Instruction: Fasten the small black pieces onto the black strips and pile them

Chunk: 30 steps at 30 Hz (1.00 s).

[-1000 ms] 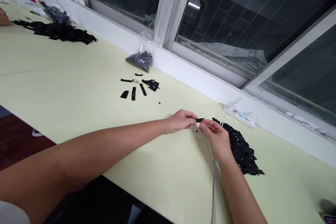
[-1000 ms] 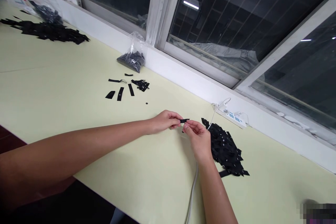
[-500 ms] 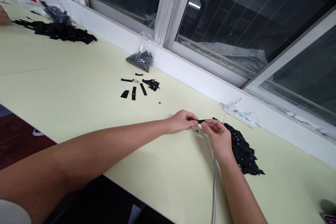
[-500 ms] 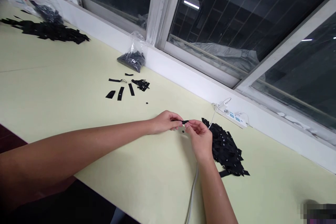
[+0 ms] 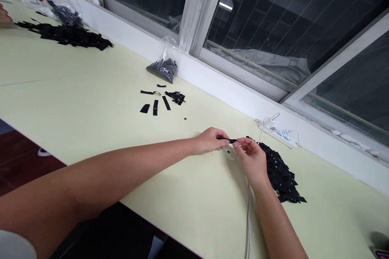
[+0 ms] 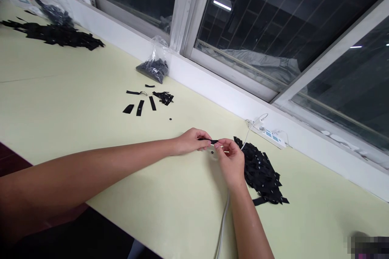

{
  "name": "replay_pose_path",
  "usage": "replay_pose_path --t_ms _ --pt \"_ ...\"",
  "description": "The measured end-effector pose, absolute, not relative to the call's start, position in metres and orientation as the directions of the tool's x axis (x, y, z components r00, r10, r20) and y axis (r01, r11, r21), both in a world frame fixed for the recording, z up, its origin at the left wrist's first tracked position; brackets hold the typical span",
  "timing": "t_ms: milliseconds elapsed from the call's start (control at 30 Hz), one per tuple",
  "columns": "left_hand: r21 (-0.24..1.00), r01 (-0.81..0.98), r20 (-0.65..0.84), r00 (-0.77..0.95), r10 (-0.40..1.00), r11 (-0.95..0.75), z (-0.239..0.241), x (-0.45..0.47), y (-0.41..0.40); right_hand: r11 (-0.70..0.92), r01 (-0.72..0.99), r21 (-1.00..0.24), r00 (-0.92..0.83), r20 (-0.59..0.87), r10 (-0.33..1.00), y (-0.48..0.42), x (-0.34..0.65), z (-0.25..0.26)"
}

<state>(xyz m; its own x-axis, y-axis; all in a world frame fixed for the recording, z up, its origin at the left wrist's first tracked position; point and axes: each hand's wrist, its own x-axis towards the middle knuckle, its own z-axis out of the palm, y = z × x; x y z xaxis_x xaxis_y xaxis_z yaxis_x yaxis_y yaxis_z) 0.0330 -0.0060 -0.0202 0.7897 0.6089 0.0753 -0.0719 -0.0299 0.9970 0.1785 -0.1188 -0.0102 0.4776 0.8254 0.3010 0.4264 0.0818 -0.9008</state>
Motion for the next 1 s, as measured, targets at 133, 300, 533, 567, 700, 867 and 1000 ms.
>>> replay_pose_path --t_ms 133,300,533,567,700,867,1000 --pt "0.997 -0.071 0.077 0.791 0.607 -0.033 -0.022 0.033 -0.005 0.091 0.433 -0.897 0.463 0.308 0.831 -0.119 0.177 -0.01" --pt "0.997 -0.063 0.071 0.788 0.612 -0.034 -0.019 0.033 -0.007 0.106 0.411 -0.905 0.443 0.3 0.845 -0.118 0.176 -0.01" --pt "0.997 -0.082 0.057 0.808 0.587 0.015 -0.012 0.03 -0.011 0.073 0.431 -0.9 0.444 0.282 0.851 -0.119 0.175 -0.009" --pt "0.997 -0.081 0.056 0.808 0.587 0.017 -0.012 0.03 -0.011 0.071 0.433 -0.899 0.445 0.282 0.85 -0.119 0.175 -0.009" --pt "0.996 -0.084 0.08 0.806 0.586 -0.021 -0.011 0.028 -0.011 0.071 0.448 -0.891 0.45 0.293 0.844 -0.119 0.175 -0.009" --pt "0.994 -0.087 0.113 0.825 0.554 -0.073 -0.014 0.027 -0.008 0.043 0.519 -0.854 0.441 0.31 0.842 -0.119 0.177 -0.01" --pt "0.992 -0.101 0.123 0.835 0.536 -0.071 -0.015 0.027 -0.007 0.038 0.504 -0.863 0.346 0.242 0.906 -0.119 0.178 -0.01"
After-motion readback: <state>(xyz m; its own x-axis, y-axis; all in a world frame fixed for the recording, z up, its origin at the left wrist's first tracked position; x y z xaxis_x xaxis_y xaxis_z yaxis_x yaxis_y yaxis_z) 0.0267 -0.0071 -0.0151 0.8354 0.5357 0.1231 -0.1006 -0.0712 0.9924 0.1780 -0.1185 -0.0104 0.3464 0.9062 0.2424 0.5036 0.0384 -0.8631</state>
